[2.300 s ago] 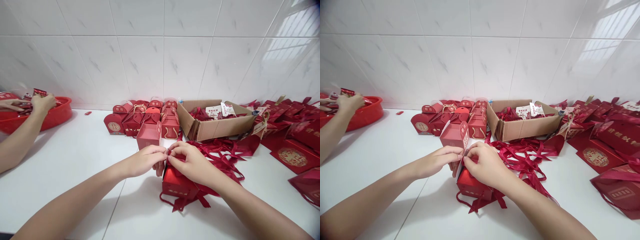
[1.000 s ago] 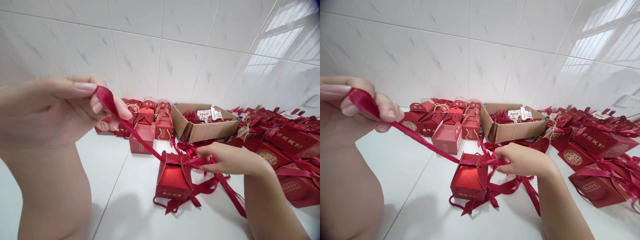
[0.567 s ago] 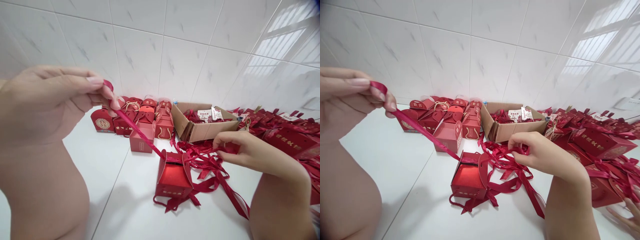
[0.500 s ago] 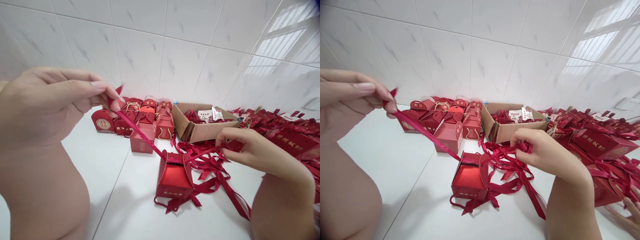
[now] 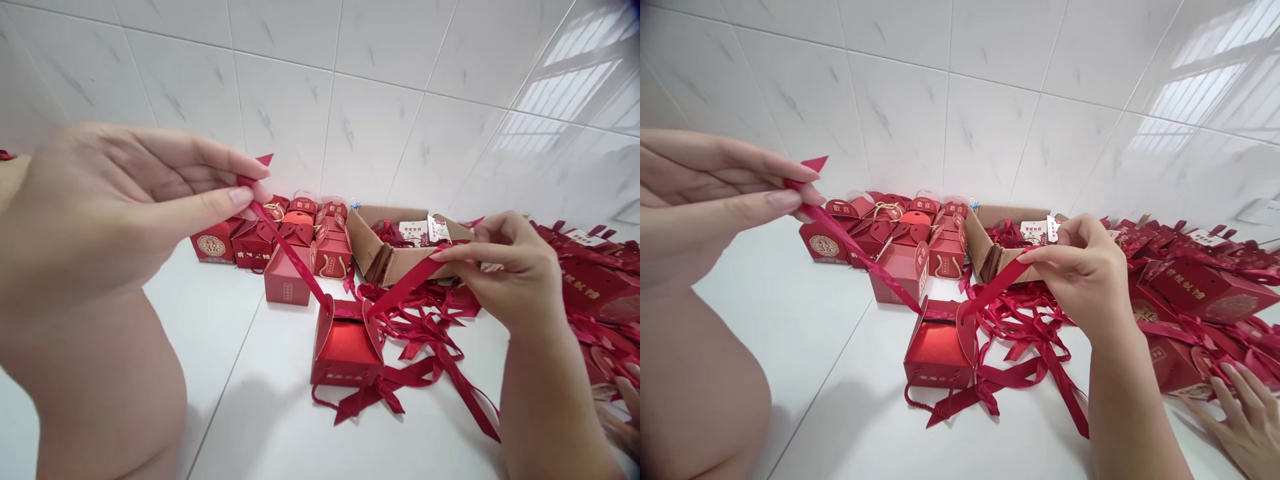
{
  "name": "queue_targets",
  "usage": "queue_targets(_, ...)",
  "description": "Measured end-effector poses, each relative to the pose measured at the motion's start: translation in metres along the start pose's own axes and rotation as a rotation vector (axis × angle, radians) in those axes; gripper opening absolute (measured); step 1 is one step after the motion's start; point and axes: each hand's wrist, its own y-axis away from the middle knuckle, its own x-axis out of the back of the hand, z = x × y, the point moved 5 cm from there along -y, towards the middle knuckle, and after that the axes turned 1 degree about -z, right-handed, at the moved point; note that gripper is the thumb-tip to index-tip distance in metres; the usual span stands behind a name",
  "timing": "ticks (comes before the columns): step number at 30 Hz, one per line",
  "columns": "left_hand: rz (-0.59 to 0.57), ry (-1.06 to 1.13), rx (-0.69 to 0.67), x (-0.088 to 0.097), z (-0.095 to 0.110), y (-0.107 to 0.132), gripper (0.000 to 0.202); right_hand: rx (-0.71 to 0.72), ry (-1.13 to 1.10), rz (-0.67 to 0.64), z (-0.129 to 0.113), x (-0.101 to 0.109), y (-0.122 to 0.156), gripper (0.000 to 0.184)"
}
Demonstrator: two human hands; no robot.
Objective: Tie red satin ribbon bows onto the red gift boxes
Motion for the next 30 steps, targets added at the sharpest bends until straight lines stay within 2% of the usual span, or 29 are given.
queue_targets(2, -0.006, -0.094, -0.097, -0.008, 0.007, 0.0, 0.016, -0.052, -0.125, -0.014, 0.002, -0.002, 0.0, 0.011)
queue_targets(3, -0.002, -0.119, -0.104, -0.012, 0.009, 0.0, 0.014, -0.065, -0.162, -0.026, 0.001, -0.003, 0.0, 0.012)
queue_targets(6, 0.018, -0.106, -0.009, -0.025, 0.011, 0.0, 0.012, -0.064, -0.19, -0.125, -0.003, -0.009, -0.002, 0.017)
queue_targets(9, 0.037, -0.031, 0.017, -0.037, 0.015, 0.002, 0.012, -0.026, -0.174, -0.203, -0.01, -0.014, -0.002, 0.02)
queue_targets(11, 0.013, 0.051, 0.014, -0.045, 0.017, 0.004, 0.012, 0.007, -0.19, -0.152, -0.014, -0.013, -0.002, 0.019)
queue_targets(13, -0.059, 0.122, 0.032, -0.054, 0.016, 0.006, 0.013, 0.017, -0.241, -0.076, -0.016, -0.01, -0.001, 0.019)
queue_targets(17, -0.17, 0.14, 0.06, -0.069, 0.015, 0.008, 0.02, -0.043, -0.374, 0.075, -0.019, -0.008, -0.003, 0.019)
queue_targets(19, -0.219, 0.149, 0.014, -0.078, 0.017, 0.009, 0.023, -0.046, -0.463, 0.112, -0.022, -0.009, -0.006, 0.019)
queue_targets(21, -0.224, 0.175, -0.065, -0.084, 0.02, 0.01, 0.031, -0.074, -0.597, 0.102, -0.026, -0.012, -0.011, 0.03)
queue_targets(24, -0.16, 0.21, -0.133, -0.088, 0.023, 0.011, 0.044, -0.189, -0.807, 0.059, -0.032, -0.02, -0.019, 0.065)
queue_targets(25, -0.15, 0.217, -0.132, -0.088, 0.023, 0.012, 0.045, -0.226, -0.85, 0.057, -0.034, -0.021, -0.022, 0.07)
queue_targets(27, -0.151, 0.227, -0.113, -0.088, 0.023, 0.014, 0.042, -0.289, -0.913, 0.075, -0.036, -0.024, -0.024, 0.063)
queue_targets(30, -0.175, 0.236, -0.084, -0.088, 0.024, 0.015, 0.039, -0.387, -1.013, 0.128, -0.035, -0.03, -0.024, 0.031)
